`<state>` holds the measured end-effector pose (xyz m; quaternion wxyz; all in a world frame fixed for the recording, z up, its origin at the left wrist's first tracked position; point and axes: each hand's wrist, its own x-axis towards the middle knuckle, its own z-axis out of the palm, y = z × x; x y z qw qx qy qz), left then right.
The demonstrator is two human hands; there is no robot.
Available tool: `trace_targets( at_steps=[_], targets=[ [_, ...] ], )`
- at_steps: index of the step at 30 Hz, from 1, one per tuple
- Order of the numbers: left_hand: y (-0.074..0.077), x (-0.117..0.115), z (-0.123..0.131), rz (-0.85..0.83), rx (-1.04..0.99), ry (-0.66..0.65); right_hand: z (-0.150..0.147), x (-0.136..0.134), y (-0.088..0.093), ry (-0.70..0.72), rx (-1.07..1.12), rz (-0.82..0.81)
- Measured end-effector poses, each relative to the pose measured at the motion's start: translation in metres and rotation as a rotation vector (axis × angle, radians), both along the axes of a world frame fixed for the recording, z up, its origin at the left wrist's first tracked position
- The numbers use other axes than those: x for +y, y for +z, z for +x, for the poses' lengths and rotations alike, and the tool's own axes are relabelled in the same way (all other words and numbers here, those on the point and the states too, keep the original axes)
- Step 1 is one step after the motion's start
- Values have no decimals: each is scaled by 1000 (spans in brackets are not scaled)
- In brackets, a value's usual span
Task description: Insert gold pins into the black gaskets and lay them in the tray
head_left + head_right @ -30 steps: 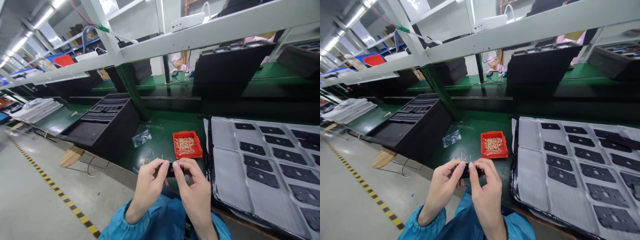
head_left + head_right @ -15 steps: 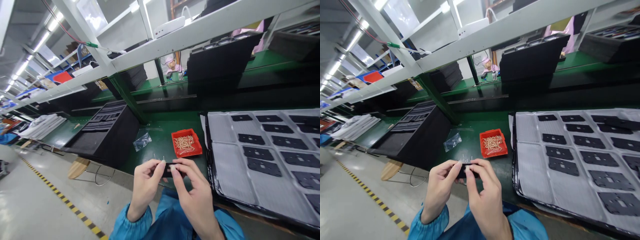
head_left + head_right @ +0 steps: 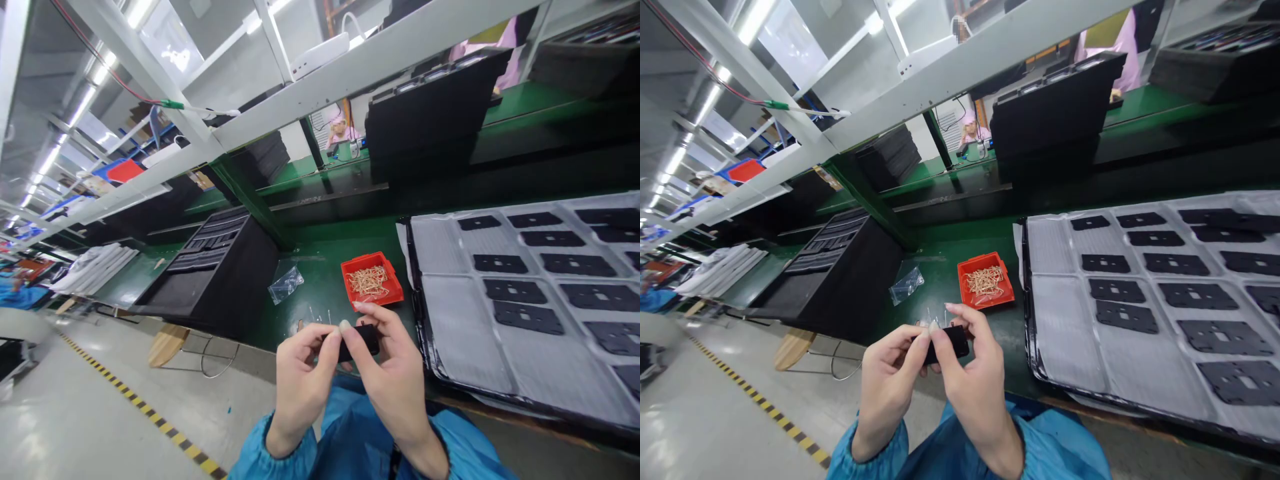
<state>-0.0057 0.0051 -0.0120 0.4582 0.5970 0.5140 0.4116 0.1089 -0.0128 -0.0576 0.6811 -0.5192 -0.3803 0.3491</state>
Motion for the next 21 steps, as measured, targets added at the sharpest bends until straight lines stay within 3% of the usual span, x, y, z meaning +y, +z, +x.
trace_targets(
  at_steps=[3, 6, 10, 14, 18, 21],
  targets=[
    [-2, 0, 0, -46, -5, 5, 3, -1, 1, 20, 122, 20],
    [-10, 2, -3, -78, -29, 33, 10, -5, -4, 21, 102, 38],
    [-13, 4, -3, -115, -63, 33, 21, -9, -10, -48, -238, 188],
    [-4, 2, -2, -68, -22, 8, 30, -9, -6, -29, -600, 372],
    [1, 0, -5, 102, 96, -51, 34, -8, -1, -12, -563, 312],
    [-3, -1, -8, 444, 211, -158, 34, -10, -1, -27, -398, 201]
  ],
)
